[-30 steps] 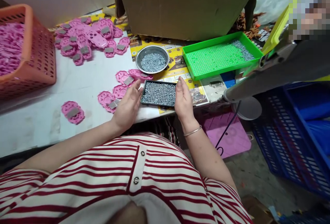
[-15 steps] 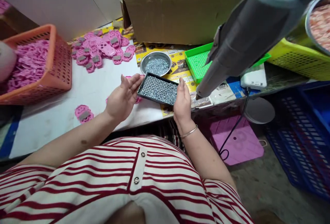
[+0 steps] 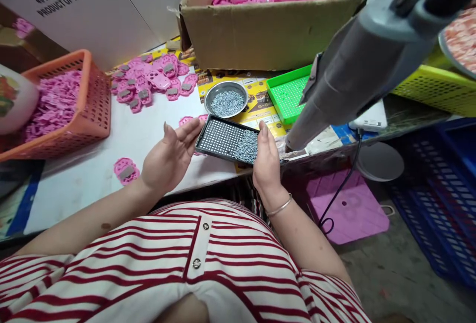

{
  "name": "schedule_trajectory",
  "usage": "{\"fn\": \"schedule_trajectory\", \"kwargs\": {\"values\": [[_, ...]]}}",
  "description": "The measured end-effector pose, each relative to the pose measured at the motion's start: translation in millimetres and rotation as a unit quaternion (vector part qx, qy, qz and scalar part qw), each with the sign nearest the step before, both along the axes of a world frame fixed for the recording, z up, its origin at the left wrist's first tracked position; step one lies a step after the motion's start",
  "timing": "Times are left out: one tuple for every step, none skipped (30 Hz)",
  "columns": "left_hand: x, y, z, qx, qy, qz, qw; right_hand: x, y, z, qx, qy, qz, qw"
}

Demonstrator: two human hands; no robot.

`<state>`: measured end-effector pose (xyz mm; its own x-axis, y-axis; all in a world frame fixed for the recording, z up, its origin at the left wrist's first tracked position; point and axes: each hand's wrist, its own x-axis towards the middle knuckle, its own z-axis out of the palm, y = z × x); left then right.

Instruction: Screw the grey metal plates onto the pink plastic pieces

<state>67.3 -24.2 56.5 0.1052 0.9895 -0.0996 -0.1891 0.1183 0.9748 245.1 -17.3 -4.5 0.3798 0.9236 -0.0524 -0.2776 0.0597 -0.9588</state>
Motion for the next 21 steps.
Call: {"fn": "schedule_trajectory", "kwargs": {"values": [[-0.2, -3.3, -1.3, -0.003, -0.001, -0.004, 1.0, 2.1, -0.8, 0.4, -0.004, -0.003, 0.0, 1.0], [-0.2, -6.6, -2.1, -0.006, -0.003, -0.006, 1.0, 4.4, -1.3, 1.1, -0.008, -0.005, 0.001, 1.0], [-0.1, -9.7, -2.4, -0.011, -0.006, -0.007, 1.0, 7.0, -1.8, 2.0, -0.013, -0.007, 0.002, 1.0], [0.1, -12.6, -2.0, -0.016, -0.013, -0.01, 1.0, 9.6, -2.2, 3.1, -0.02, -0.005, 0.005, 1.0], [0.3, -15.3, -1.1, -0.022, -0.023, -0.016, 0.999, 12.1, -2.8, 4.4, -0.027, 0.0, 0.009, 1.0], [0.4, -17.6, 0.1, -0.027, -0.033, -0.024, 0.999, 14.5, -3.3, 5.6, -0.033, 0.006, 0.011, 0.999], [0.5, -19.3, 1.4, -0.03, -0.044, -0.029, 0.998, 16.7, -3.6, 6.7, -0.036, 0.009, 0.014, 0.999], [0.5, -20.3, 2.5, -0.033, -0.054, -0.033, 0.997, 18.6, -3.5, 7.6, -0.036, 0.011, 0.017, 0.999], [0.5, -20.6, 3.2, -0.035, -0.063, -0.034, 0.997, 20.2, -2.8, 8.2, -0.032, 0.009, 0.02, 0.999], [0.4, -20.3, 3.4, -0.037, -0.069, -0.033, 0.996, 21.8, -1.7, 8.6, -0.027, 0.004, 0.025, 0.999], [0.3, -19.8, 2.9, -0.04, -0.073, -0.031, 0.996, 23.2, -0.5, 8.7, -0.023, -0.005, 0.03, 0.999], [0.1, -19.3, 1.8, -0.046, -0.075, -0.03, 0.996, 24.7, 0.7, 8.7, -0.02, -0.014, 0.038, 0.999], [-0.1, -19.1, 0.3, -0.054, -0.077, -0.032, 0.995, 26.3, 1.6, 8.5, -0.017, -0.025, 0.046, 0.998], [-0.3, -19.4, -1.7, -0.065, -0.081, -0.034, 0.994, 27.8, 2.3, 8.2, -0.014, -0.04, 0.052, 0.998], [-0.5, -20.1, -3.8, -0.078, -0.087, -0.037, 0.993, 29.4, 2.7, 7.8, -0.01, -0.059, 0.057, 0.997], [-0.6, -21.2, -6.1, -0.091, -0.095, -0.041, 0.99, 31.0, 3.2, 7.3, -0.007, -0.082, 0.061, 0.995], [-0.4, -22.5, -8.3, -0.104, -0.105, -0.044, 0.988, 32.4, 3.9, 6.5, -0.006, -0.105, 0.065, 0.992], [0.0, -23.7, -10.4, -0.115, -0.112, -0.044, 0.986, 33.8, 5.1, 5.4, -0.006, -0.129, 0.068, 0.989], [0.7, -24.7, -12.5, -0.122, -0.117, -0.045, 0.985, 35.0, 6.7, 3.8, -0.009, -0.151, 0.073, 0.986], [1.7, -25.3, -14.5, -0.125, -0.121, -0.046, 0.984, 36.1, 8.6, 1.9, -0.011, -0.172, 0.08, 0.982], [3.0, -25.4, -16.6, -0.126, -0.124, -0.05, 0.983, 37.2, 10.2, -0.3, -0.009, -0.195, 0.088, 0.977]]}}
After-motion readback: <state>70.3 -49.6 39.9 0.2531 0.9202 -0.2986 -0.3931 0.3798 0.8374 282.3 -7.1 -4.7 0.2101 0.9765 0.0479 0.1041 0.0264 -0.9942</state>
